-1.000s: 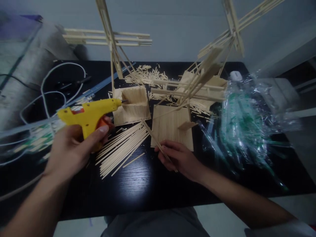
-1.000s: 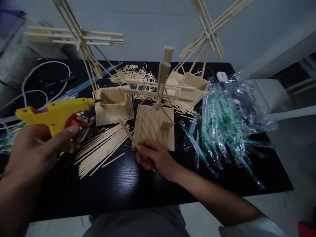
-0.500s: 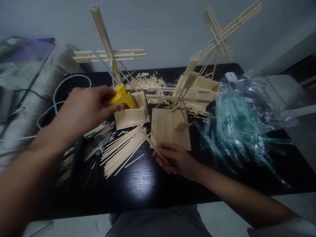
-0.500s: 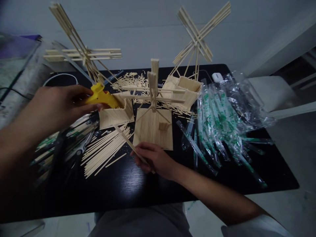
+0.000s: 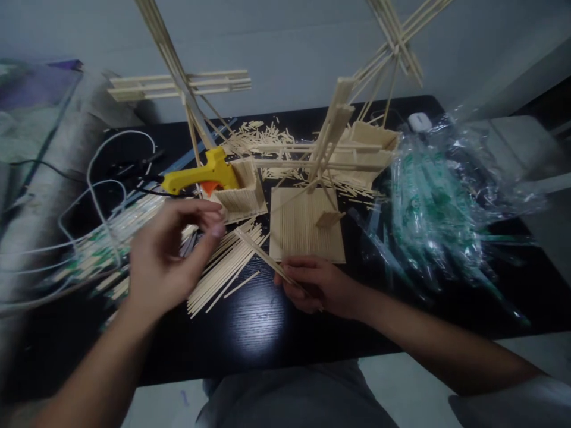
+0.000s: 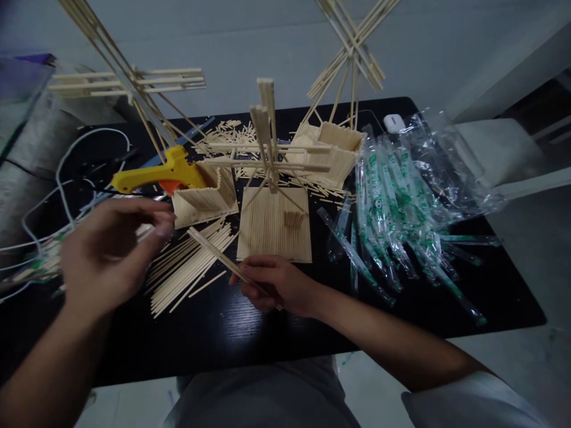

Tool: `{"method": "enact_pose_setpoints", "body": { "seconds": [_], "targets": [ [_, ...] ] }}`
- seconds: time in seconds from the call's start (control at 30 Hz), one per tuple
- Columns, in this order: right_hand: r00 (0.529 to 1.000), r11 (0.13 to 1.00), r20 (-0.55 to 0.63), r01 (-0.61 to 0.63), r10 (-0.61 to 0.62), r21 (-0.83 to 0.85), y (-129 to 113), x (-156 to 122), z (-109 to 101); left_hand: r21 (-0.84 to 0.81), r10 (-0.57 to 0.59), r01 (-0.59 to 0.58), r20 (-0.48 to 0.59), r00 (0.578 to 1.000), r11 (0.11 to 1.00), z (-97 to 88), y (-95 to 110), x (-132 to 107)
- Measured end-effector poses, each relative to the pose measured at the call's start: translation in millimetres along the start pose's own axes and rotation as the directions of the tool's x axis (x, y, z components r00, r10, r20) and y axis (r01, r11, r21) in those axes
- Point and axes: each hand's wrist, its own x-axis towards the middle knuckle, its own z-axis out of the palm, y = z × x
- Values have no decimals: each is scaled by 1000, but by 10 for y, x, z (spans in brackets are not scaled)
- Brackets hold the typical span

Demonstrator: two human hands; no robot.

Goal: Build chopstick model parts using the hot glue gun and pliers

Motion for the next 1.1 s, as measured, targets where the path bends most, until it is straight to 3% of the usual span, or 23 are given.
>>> {"method": "enact_pose_setpoints", "body": {
  "seconds": [0.1, 0.17, 0.23, 0.6, 1.1],
  "targets": [
    [1000, 1000, 18, -6, 6, -16, -4, 3, 10, -308, -168, 248, 264, 950, 918, 112, -92, -174],
    [999, 1000, 24, -20, 21, -18, -6, 1, 15, -382, -215, 393, 431, 876, 837, 163, -127, -229],
    [998, 999, 38, -44, 44, -8, -10, -3, 17, -418, -212, 468, 527, 823, 779, 204, -142, -259],
    [989, 994, 113, -102, 98, 25, -36, -16, 3, -353, -287, 501, 510, 811, 790, 279, -212, -310],
    [974, 987, 180, -150, 136, 65, 1, -9, -31, -372, -128, 368, 533, 836, 852, 261, -216, -289]
  ]
}}
